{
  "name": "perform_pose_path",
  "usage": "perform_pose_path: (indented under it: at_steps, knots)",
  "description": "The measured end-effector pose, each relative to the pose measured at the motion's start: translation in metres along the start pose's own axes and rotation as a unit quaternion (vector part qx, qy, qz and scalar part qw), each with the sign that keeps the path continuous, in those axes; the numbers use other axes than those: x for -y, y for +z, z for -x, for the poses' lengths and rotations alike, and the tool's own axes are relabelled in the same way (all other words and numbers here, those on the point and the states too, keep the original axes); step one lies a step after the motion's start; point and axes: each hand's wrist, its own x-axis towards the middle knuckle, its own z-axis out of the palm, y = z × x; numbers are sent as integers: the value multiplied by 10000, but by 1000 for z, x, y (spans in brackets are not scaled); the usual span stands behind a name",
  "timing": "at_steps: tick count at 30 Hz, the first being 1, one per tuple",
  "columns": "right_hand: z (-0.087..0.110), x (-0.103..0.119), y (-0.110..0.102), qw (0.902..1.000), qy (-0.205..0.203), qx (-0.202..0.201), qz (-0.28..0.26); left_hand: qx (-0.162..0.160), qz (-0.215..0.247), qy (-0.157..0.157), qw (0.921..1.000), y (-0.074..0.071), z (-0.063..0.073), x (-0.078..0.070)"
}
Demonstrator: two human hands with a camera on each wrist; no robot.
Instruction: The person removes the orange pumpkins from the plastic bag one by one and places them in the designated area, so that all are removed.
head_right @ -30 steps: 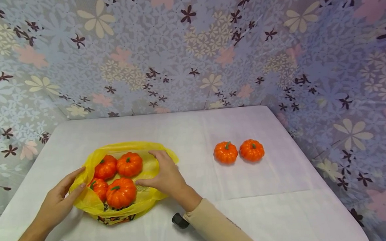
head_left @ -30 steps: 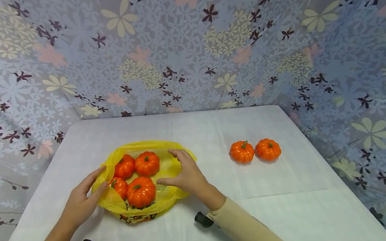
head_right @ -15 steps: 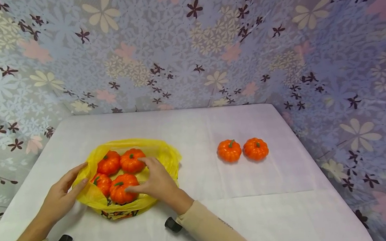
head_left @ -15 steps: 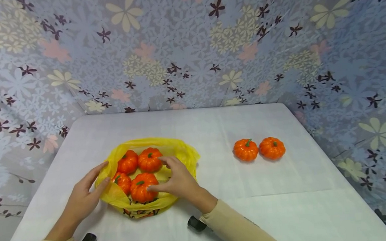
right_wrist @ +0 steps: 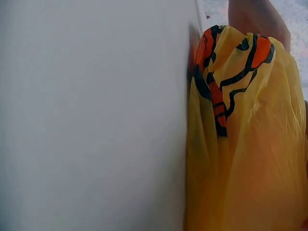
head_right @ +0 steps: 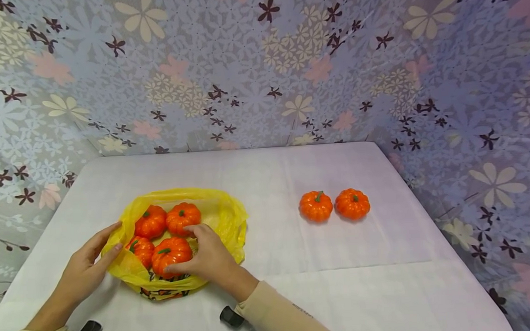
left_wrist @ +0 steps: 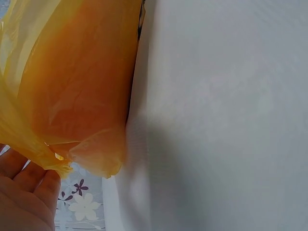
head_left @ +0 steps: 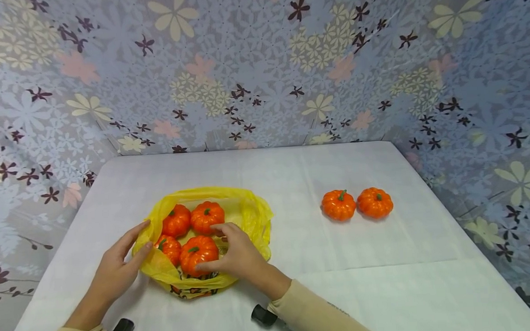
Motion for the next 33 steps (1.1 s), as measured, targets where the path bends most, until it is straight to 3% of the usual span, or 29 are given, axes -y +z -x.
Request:
perform_pose_path:
  at_steps: [13, 23, 33]
  knots:
    - [-1, -2, 6, 9988, 450, 199, -57, 18, 59, -32, 10000, 0, 0, -2]
    - [-3, -1, 9, 9979, 297, 318, 470, -4, 51, -37, 10000, 0, -1, 0]
    - [-4, 0, 8, 9992, 320, 209, 151, -44, -43, 33, 10000, 1, 0, 2]
